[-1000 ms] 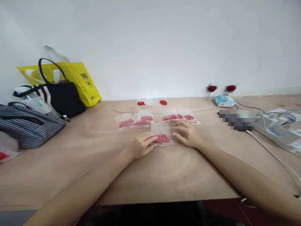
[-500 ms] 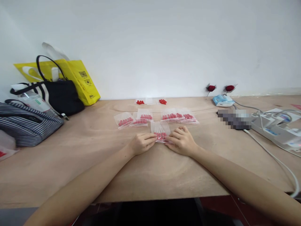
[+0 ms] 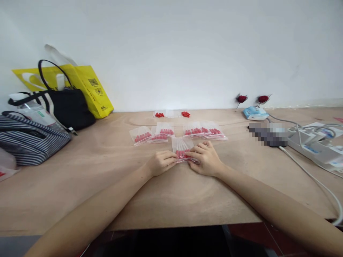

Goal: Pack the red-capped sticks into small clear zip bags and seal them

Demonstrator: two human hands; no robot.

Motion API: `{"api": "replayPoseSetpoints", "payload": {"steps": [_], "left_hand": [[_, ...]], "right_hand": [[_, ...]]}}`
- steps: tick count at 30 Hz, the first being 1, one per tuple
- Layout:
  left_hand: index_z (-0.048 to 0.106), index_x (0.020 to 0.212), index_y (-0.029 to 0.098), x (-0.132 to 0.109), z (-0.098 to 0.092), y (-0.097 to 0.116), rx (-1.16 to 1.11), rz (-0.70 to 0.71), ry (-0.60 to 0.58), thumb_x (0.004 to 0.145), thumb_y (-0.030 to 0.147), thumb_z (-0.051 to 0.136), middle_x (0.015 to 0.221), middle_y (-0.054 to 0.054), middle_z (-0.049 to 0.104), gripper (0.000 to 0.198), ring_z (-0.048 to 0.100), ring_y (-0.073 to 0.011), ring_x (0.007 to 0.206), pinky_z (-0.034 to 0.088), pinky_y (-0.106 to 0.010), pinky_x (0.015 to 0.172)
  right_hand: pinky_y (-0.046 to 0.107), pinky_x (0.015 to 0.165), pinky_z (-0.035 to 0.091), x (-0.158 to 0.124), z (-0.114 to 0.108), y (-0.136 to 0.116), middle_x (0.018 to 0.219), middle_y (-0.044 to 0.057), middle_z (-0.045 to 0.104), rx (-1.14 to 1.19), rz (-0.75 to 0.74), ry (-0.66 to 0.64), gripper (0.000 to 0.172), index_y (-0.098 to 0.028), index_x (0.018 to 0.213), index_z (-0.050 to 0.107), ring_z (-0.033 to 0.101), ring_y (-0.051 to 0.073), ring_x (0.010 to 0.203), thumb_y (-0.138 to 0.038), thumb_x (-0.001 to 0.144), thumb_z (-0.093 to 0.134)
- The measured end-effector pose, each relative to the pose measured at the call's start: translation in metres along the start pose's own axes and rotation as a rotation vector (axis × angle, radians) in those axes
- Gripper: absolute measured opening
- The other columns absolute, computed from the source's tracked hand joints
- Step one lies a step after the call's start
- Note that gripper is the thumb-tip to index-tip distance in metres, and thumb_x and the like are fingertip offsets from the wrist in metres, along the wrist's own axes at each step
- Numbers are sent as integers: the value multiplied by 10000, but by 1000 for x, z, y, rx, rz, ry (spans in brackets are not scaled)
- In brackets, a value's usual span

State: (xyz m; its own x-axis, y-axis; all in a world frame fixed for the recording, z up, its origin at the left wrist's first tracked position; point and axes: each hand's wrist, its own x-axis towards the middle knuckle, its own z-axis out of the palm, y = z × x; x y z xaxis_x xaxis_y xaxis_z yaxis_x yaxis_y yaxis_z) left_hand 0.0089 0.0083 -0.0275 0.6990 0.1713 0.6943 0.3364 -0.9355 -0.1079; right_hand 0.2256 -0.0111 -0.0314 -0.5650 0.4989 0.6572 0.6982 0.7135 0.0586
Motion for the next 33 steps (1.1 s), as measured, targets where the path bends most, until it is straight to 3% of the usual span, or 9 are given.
{"api": "replayPoseSetpoints", "payload": {"steps": [6,12,18,22,27,33], "left_hand": [[620,816,149,1,1,1,17,24,4,837,159,500,779,-26,674,122,635,-117,694,540,-218,649],[624,791,156,0,0,0,19,9,-10,851,171,477,778,-25,674,160,636,-112,697,537,-207,653],[622,797,153,-1,-2,-3,56,11,-34,846,160,468,789,-32,670,162,630,-115,685,526,-208,638],[619,818,144,-1,-5,-4,90,27,-54,854,142,437,815,-44,669,186,630,-118,708,524,-211,650],[622,810,158,-1,-4,-6,139,64,-91,867,138,394,798,-31,669,236,628,-110,701,524,-208,660],[613,766,169,2,-3,-5,202,61,-76,862,165,405,760,-16,670,229,618,-114,649,498,-215,586]], "right_hand": [[334,690,243,4,5,-5,688,22,612,-114,-77,24,159,-210,796,637,477,142,673,-232,802,480],[321,698,244,1,10,0,692,22,617,-77,17,29,177,-209,798,642,505,127,650,-276,818,480],[305,710,263,-7,-1,11,756,26,627,73,-1,-93,188,-210,926,616,531,126,691,-263,811,476],[297,703,278,-15,-11,20,738,14,621,151,-15,-140,174,-214,883,622,535,116,688,-285,808,483],[314,698,271,-12,-7,17,710,14,613,88,-12,-35,228,-211,811,639,523,126,672,-404,768,528],[325,671,250,8,10,-11,631,7,586,-96,-97,88,192,-210,698,626,470,136,662,-299,801,491]]}}
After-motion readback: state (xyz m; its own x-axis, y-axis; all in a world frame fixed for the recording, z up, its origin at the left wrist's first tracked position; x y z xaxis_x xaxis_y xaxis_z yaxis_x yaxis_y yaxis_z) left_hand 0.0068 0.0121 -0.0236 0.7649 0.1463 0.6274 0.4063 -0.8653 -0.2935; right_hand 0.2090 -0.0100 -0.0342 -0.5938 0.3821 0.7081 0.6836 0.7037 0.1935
